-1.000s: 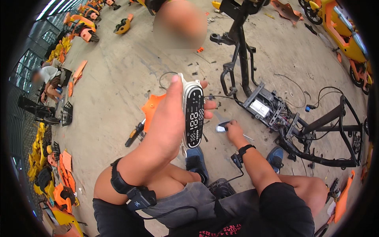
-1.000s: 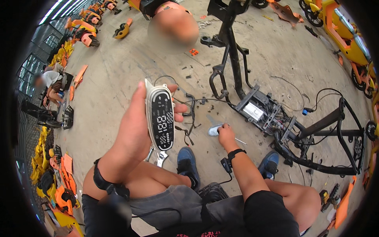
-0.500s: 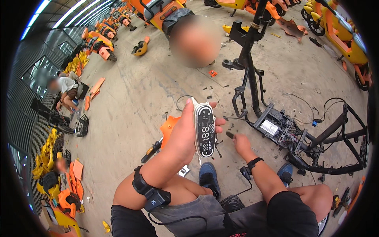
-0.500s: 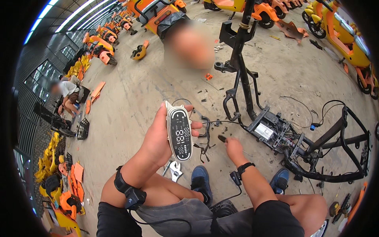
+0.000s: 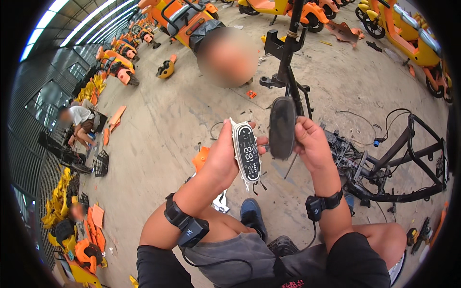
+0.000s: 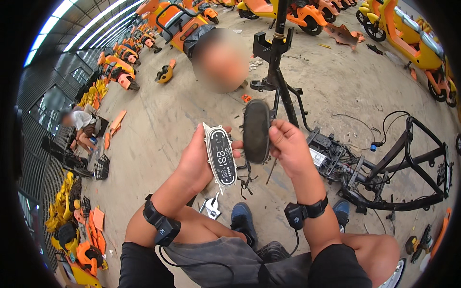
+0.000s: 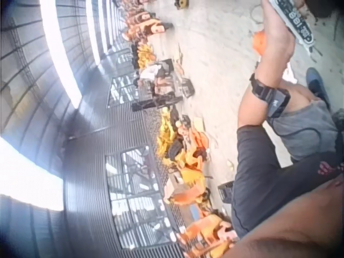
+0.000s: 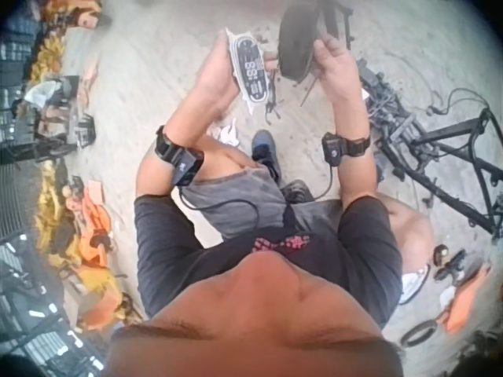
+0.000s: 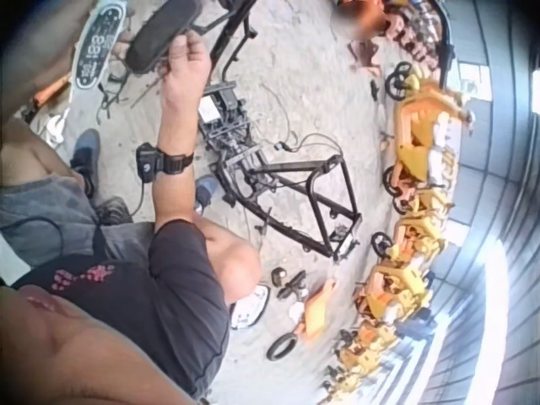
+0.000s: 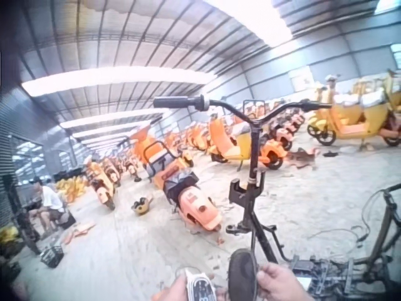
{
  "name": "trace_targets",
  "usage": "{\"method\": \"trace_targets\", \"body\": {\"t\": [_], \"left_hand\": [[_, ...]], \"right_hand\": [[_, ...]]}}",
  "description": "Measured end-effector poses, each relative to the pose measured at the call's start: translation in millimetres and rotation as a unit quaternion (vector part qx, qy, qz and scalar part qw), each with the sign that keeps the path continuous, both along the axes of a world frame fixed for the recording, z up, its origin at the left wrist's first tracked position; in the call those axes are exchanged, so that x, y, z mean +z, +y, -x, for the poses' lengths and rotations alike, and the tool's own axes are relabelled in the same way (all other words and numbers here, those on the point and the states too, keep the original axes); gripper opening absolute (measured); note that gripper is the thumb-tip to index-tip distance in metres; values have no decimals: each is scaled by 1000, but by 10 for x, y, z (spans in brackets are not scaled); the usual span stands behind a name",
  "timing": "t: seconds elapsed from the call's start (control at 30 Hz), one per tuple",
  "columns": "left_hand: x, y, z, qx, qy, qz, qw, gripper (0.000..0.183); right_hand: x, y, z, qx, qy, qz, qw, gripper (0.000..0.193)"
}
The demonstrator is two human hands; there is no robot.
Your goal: The person assembles a scooter digital display unit by hand, using a screwdriver to fasten screws into the casing. They then attach a black plastic cover to the display and inspect the assembled unit.
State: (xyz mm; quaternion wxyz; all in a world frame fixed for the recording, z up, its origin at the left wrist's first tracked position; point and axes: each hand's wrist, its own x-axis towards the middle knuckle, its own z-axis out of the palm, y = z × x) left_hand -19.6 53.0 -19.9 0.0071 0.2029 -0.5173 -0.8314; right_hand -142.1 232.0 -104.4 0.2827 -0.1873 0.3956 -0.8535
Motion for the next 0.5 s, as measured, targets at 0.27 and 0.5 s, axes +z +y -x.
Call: {"method": "trace_targets", "body": {"t": [0.27,0.5], "left_hand": [[-26,142,40,9,-17,53,998,71],[9,176,-14,-35,9,108,993,53]], "right_hand": [[119,-64,-393,91,-43,-31,994,25],[118,-123,-473,-33,104,-113,988,29]]}}
